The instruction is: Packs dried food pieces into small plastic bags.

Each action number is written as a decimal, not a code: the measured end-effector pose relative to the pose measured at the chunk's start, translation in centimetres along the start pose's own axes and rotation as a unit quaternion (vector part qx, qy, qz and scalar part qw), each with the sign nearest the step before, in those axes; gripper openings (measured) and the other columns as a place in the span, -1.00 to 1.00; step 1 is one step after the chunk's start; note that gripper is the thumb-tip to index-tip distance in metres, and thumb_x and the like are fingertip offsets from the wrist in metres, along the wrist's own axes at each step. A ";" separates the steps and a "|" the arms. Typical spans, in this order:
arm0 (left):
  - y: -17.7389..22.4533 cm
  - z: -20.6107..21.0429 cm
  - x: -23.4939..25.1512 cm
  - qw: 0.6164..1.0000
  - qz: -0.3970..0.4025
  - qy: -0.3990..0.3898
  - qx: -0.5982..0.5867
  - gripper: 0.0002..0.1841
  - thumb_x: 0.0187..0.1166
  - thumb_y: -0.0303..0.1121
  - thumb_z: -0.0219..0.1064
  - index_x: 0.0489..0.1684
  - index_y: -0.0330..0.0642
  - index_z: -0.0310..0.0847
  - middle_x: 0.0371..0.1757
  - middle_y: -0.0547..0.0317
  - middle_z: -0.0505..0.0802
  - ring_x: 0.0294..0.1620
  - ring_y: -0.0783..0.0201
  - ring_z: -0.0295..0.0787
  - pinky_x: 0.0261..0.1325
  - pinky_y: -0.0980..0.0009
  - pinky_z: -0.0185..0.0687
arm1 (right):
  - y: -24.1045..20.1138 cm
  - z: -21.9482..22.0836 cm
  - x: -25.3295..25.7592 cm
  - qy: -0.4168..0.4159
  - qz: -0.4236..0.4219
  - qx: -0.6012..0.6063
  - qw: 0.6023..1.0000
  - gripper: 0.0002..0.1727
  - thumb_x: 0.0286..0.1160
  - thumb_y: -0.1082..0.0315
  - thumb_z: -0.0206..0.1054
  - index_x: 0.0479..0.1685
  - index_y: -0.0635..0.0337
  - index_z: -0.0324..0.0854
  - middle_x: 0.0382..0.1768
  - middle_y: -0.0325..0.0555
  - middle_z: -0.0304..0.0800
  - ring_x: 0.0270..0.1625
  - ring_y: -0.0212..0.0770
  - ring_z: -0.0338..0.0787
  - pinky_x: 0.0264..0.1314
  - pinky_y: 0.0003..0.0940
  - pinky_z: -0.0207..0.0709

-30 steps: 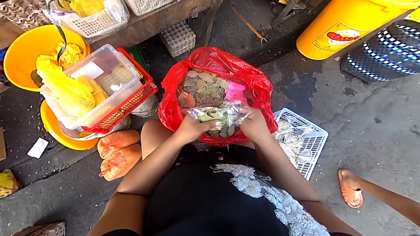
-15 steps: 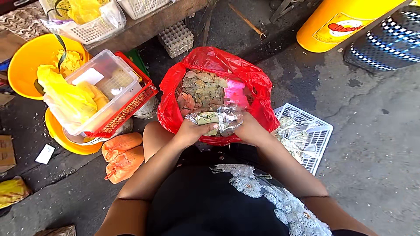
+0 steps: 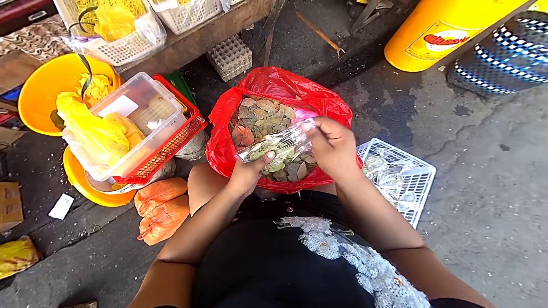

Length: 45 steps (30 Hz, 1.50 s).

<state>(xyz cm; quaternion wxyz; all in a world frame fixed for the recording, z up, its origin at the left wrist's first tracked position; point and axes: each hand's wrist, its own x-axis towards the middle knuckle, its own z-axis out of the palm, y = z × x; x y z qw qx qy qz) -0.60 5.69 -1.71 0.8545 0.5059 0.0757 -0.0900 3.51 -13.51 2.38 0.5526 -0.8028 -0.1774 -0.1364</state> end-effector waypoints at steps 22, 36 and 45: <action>2.9 0.2 -1.2 0.798 0.327 -0.084 0.500 -0.62 0.41 -0.21 0.53 0.09 -0.27 0.79 0.29 -0.04 0.83 0.53 0.10 0.61 0.73 -0.04 0.26 | -3.6 1.0 0.9 -0.128 -0.290 -0.106 0.942 -0.73 0.63 0.22 0.33 -0.17 0.15 0.92 -0.42 -0.18 0.90 -0.31 -0.28 0.84 -0.15 -0.35 0.71; 1.4 -0.1 0.6 0.957 0.056 -0.148 0.243 -0.72 0.73 -0.49 -0.01 -0.17 -0.18 0.70 -0.27 0.43 0.84 -0.16 0.58 0.78 0.09 0.46 0.74 | 0.3 -0.1 0.3 -0.147 -0.028 0.153 0.977 -0.09 0.68 -0.31 0.12 0.75 0.27 0.21 0.16 -0.11 0.73 0.05 -0.37 0.72 0.06 -0.44 0.66; 1.2 1.0 1.1 0.938 -0.026 -0.178 0.297 -0.75 0.47 -0.48 0.51 0.05 -0.31 0.71 -0.15 0.26 0.93 -0.10 0.50 0.88 0.14 0.44 0.82 | 0.8 0.4 -0.6 -0.009 0.209 0.237 0.949 -0.80 0.65 0.49 0.22 -0.14 0.10 0.79 -0.22 -0.39 0.85 -0.17 -0.54 0.77 -0.06 -0.47 0.71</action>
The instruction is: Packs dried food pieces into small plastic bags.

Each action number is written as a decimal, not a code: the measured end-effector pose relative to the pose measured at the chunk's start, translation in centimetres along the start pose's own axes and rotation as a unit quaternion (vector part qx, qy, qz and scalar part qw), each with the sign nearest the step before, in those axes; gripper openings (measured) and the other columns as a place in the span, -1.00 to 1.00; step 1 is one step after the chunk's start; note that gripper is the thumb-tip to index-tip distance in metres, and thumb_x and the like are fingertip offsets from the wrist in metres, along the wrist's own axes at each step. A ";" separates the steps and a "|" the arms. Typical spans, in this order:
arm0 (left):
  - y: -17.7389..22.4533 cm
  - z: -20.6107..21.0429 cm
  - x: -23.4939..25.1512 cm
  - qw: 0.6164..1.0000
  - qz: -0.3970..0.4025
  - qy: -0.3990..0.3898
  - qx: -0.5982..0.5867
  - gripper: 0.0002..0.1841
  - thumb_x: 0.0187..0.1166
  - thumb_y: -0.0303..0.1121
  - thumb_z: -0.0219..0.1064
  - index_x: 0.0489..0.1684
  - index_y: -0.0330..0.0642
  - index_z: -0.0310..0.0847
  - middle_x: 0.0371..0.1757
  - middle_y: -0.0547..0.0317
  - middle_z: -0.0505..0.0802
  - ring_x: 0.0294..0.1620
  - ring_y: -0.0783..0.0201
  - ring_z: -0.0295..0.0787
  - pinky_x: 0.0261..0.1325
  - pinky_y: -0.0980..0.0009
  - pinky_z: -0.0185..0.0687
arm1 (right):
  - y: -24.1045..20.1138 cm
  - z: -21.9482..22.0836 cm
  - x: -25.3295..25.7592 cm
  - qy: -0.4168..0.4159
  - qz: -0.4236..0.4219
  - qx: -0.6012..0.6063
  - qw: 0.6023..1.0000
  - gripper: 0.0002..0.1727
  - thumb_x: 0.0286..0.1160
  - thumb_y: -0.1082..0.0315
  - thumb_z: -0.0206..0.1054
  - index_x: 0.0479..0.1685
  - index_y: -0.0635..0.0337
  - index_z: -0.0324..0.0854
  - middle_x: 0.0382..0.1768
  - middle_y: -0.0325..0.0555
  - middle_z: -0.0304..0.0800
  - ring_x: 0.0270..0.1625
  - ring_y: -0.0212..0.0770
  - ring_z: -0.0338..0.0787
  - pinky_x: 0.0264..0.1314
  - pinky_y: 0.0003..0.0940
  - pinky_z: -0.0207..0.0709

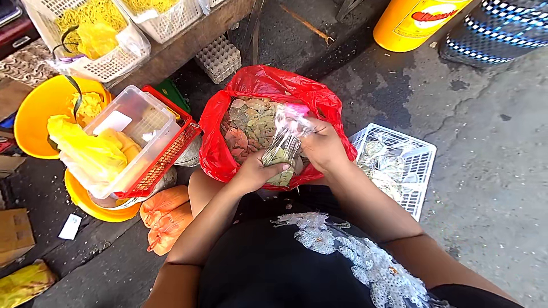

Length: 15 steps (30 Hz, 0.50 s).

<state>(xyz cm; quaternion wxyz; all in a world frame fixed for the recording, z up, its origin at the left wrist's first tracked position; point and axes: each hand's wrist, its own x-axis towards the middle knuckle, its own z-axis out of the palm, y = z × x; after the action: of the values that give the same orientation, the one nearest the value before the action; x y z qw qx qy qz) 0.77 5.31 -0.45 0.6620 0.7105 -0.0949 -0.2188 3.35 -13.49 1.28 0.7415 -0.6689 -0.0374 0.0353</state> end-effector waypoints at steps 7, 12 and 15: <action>0.3 0.1 0.0 0.992 -0.003 -0.030 -0.121 -0.76 0.42 -0.57 0.48 0.03 -0.33 0.70 -0.14 0.25 0.93 -0.07 0.42 0.89 0.17 0.37 0.83 | 1.7 1.7 -1.2 -0.131 0.043 0.031 0.990 -0.68 0.72 0.32 0.18 0.26 0.25 0.69 0.18 -0.11 0.88 0.23 -0.29 0.82 0.34 -0.28 0.69; -1.6 -0.5 0.7 0.910 -0.027 -0.015 -0.413 -0.69 0.71 -0.28 0.19 0.34 -0.09 0.52 0.15 0.08 0.85 0.11 0.19 0.85 0.22 0.21 0.77 | 1.4 1.8 -0.2 -0.077 -0.178 -0.039 0.980 -0.70 0.74 0.35 0.05 0.22 0.31 0.58 0.00 -0.14 0.86 0.13 -0.31 0.83 0.30 -0.24 0.73; 0.2 1.8 -0.2 0.901 -0.017 0.131 -0.412 -0.56 0.89 -0.18 -0.27 0.08 -0.06 0.61 -0.14 0.24 0.91 -0.09 0.37 0.87 0.02 0.38 0.82 | 1.7 4.7 -1.8 -0.078 -0.245 -0.116 0.959 -0.68 0.43 0.50 0.30 0.10 0.53 0.69 -0.01 0.18 0.86 0.15 -0.14 0.83 0.36 -0.19 0.66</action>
<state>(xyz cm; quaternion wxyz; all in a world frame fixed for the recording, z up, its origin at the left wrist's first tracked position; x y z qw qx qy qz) -0.18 3.79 -0.24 0.8985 0.3977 0.1036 -0.1539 1.03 -8.83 0.09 0.6397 -0.7158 -0.2616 -0.1004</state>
